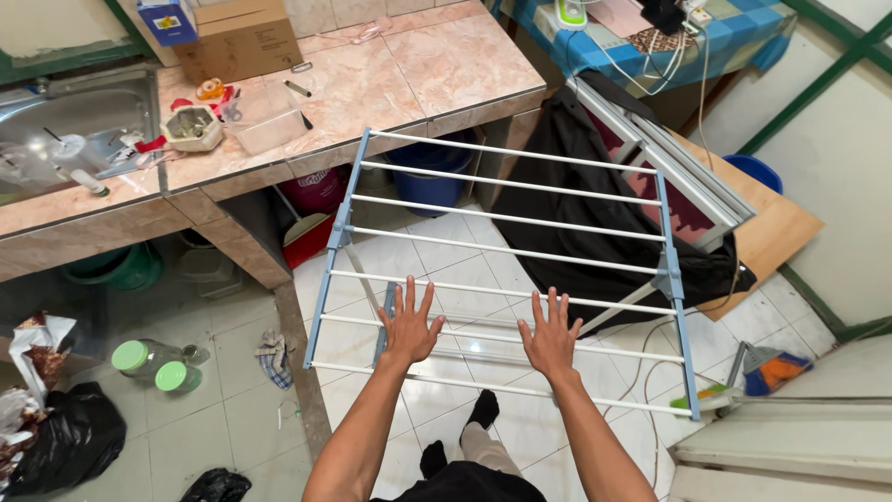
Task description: The person assembles a folding clothes-drying rack on the floor, fitting white horizontal bars into the blue plastic frame joints and using a screwdriver to tighten the connectors. They press each bar into place, adjust the frame, and reposition the rack as they work around it.
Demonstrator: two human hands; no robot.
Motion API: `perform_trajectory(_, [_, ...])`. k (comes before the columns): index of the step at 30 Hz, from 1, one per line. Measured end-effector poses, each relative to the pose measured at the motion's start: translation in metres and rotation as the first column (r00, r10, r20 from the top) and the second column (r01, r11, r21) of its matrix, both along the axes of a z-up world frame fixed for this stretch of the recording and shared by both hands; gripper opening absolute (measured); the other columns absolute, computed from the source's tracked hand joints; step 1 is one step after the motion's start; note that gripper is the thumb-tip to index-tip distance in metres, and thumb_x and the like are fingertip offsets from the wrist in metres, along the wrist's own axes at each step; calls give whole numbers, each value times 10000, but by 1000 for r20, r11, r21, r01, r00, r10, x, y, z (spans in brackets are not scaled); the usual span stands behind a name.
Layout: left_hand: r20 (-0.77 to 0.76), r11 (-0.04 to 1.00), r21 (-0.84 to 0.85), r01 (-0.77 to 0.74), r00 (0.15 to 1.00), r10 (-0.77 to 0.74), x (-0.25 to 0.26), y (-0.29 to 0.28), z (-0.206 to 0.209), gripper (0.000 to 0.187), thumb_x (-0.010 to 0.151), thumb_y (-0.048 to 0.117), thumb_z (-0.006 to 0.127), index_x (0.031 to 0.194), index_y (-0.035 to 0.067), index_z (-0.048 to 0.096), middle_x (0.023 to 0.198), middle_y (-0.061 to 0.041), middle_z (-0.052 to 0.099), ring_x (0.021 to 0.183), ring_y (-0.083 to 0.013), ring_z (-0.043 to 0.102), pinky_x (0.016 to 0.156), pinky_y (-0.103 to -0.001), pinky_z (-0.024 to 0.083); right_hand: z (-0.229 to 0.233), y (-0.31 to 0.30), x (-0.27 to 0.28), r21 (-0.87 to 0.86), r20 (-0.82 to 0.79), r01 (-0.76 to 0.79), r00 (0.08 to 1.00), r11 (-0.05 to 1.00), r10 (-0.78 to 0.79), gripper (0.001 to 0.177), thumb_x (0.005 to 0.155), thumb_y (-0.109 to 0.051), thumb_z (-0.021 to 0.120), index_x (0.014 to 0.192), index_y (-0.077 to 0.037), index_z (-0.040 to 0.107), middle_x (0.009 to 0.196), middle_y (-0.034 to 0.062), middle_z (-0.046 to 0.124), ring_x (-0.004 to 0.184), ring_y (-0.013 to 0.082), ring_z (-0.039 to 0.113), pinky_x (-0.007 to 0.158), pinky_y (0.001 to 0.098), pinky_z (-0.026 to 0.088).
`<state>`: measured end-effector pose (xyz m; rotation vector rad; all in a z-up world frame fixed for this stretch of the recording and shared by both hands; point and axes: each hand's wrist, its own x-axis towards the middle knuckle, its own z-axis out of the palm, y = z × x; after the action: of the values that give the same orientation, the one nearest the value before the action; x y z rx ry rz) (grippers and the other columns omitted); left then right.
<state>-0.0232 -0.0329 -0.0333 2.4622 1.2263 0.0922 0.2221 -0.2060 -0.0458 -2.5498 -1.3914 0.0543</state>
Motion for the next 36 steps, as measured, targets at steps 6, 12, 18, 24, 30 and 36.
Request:
perform_trajectory(6, [-39,998,-62,-7,999,4,0,3,-3,760,1002,541,475,1645,333,130,1735,-113,-77,1464,-444,334,1117,-789,184,7,0,1,-40,-32,-2,999,999,1,718,989,-481,520,1611,-224,269,1703,137,105,1566,410,46,1108,757,228])
perform_trajectory(12, [38,991,120,62,997,-67,-9,9,-18,746,989,541,504,1622,271,216,1697,-174,-33,1391,-466,428,1004,-672,349,9,-3,0,15,-101,-10,995,1000,12,715,991,-452,552,1610,-211,287,1708,143,114,1569,417,59,1115,725,275])
perform_trajectory(18, [-2,999,-22,47,999,-47,-14,8,-8,723,1002,523,465,1634,244,251,1731,-152,-39,1067,-388,673,1004,-649,389,15,-3,-4,52,-97,-23,995,998,28,713,992,-414,569,1611,-193,293,1704,164,142,1570,424,76,1008,562,511])
perform_trajectory(24, [-10,999,-35,37,999,-37,-14,5,13,737,983,542,479,1621,232,276,1730,-126,-49,965,-346,707,902,-559,439,24,-2,-8,0,-92,1,996,1000,-1,694,1001,-407,572,1608,-219,294,1696,144,155,1568,411,73,916,460,590])
perform_trajectory(30, [-30,996,-82,42,999,-44,-13,9,21,740,974,549,490,1604,214,293,1734,-95,-73,1024,-356,702,995,-626,400,21,-3,-6,93,-23,-40,999,995,42,685,996,-416,587,1598,-209,336,1689,160,196,1553,429,119,916,457,593])
perform_trajectory(36, [-40,998,-44,40,998,-41,-12,14,41,740,963,553,505,1562,146,355,1721,-128,35,1122,-408,657,866,-583,511,32,2,0,24,-52,-11,999,1000,13,603,1023,-441,556,1566,-222,413,1642,168,307,1533,430,209,962,517,554])
